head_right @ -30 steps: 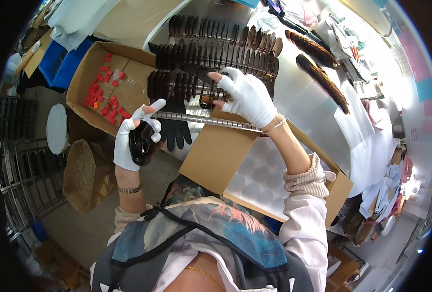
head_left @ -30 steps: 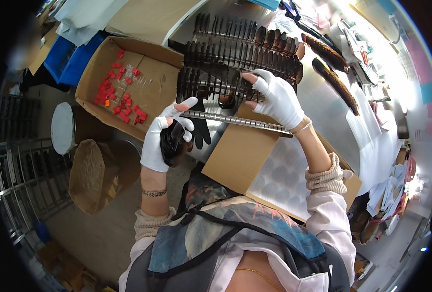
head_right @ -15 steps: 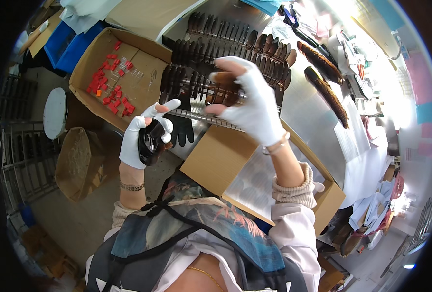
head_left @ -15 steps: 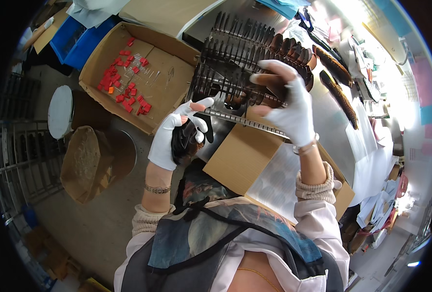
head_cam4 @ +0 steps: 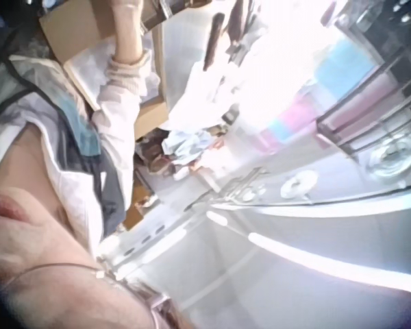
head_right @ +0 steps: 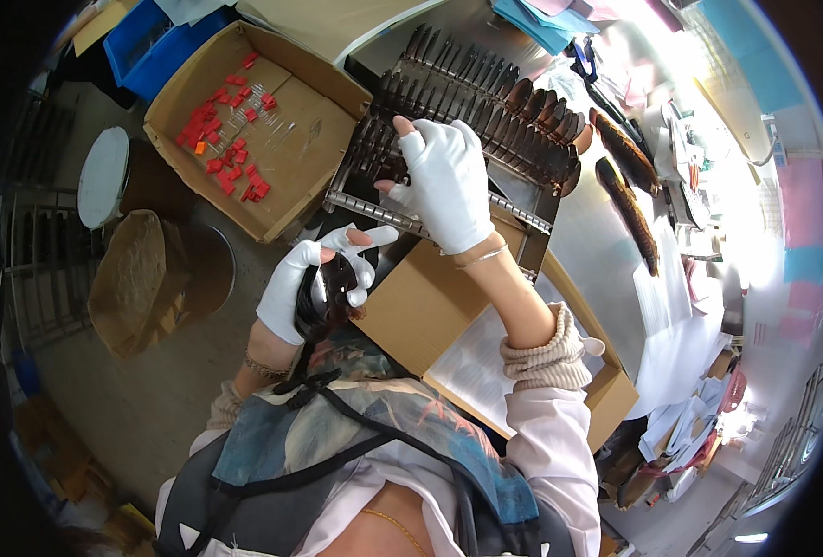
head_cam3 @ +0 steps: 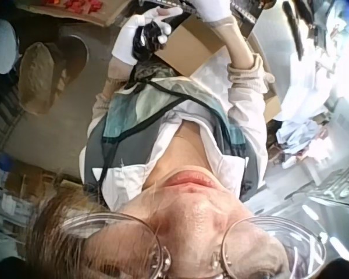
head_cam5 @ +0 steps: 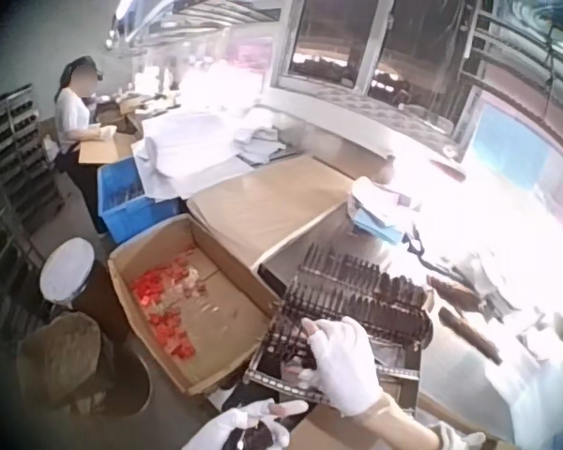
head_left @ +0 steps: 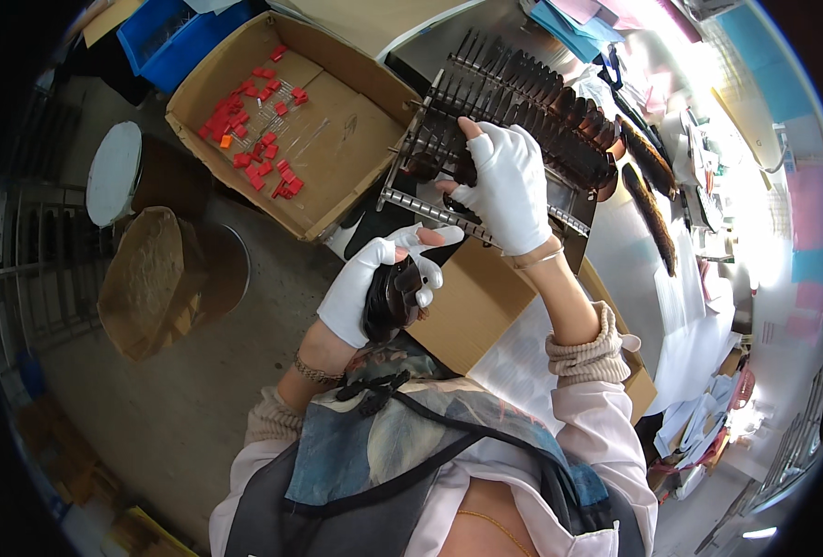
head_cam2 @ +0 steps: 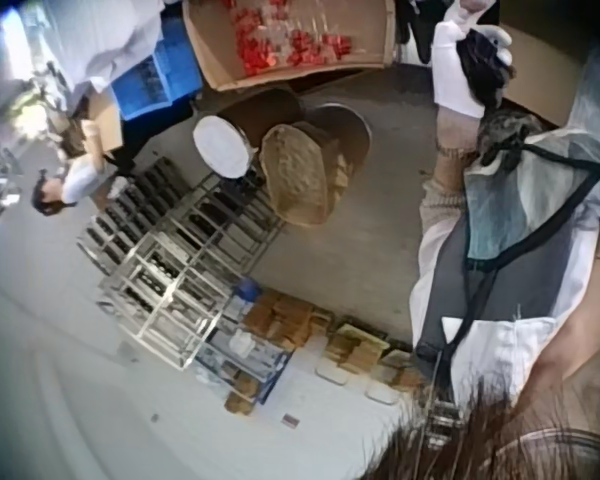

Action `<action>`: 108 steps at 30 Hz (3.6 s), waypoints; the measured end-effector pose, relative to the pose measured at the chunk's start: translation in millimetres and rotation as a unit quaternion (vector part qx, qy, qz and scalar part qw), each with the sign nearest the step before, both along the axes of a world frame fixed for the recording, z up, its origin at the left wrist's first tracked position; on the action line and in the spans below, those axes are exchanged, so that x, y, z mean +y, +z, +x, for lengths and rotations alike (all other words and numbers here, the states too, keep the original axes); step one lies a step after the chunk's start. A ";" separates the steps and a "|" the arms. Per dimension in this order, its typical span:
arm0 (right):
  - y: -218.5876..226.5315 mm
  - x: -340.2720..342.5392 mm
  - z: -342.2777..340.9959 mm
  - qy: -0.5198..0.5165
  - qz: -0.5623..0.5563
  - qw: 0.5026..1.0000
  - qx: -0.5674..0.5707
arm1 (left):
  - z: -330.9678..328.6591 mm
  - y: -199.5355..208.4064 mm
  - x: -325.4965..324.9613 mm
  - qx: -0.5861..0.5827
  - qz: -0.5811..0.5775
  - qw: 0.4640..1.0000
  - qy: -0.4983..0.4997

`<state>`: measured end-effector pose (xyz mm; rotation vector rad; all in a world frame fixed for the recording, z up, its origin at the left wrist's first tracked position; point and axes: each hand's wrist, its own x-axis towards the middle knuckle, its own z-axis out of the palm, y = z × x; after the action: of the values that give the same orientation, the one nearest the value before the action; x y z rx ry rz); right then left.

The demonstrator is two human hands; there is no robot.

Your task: The person repeatedly picks up dark cylindrical hair rollers and places them onto a metal rack, then removes them and returns them to the table. The person also handles a thin metal rod and a white sheet of paper, but the primary action is moving the rollers between the rack and the table.

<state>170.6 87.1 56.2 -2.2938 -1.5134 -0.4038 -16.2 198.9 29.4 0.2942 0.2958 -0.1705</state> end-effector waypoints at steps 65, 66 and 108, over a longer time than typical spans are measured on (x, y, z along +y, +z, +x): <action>8.0 -64.6 -3.4 -0.044 -0.013 0.996 -0.073 | -10.9 -9.4 -72.6 0.092 -0.063 0.994 -0.006; 16.4 -69.1 -13.6 -0.023 0.003 0.999 -0.030 | -10.5 -18.8 -72.7 0.054 -0.043 0.998 -0.011; 18.6 -224.9 -105.1 -0.054 0.260 0.723 0.638 | 21.7 22.0 -166.4 -0.058 0.216 0.891 -0.394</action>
<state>65.5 -137.8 74.8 -1.4842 -0.4299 0.5968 5.4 32.5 51.4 0.8617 0.0743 -0.8947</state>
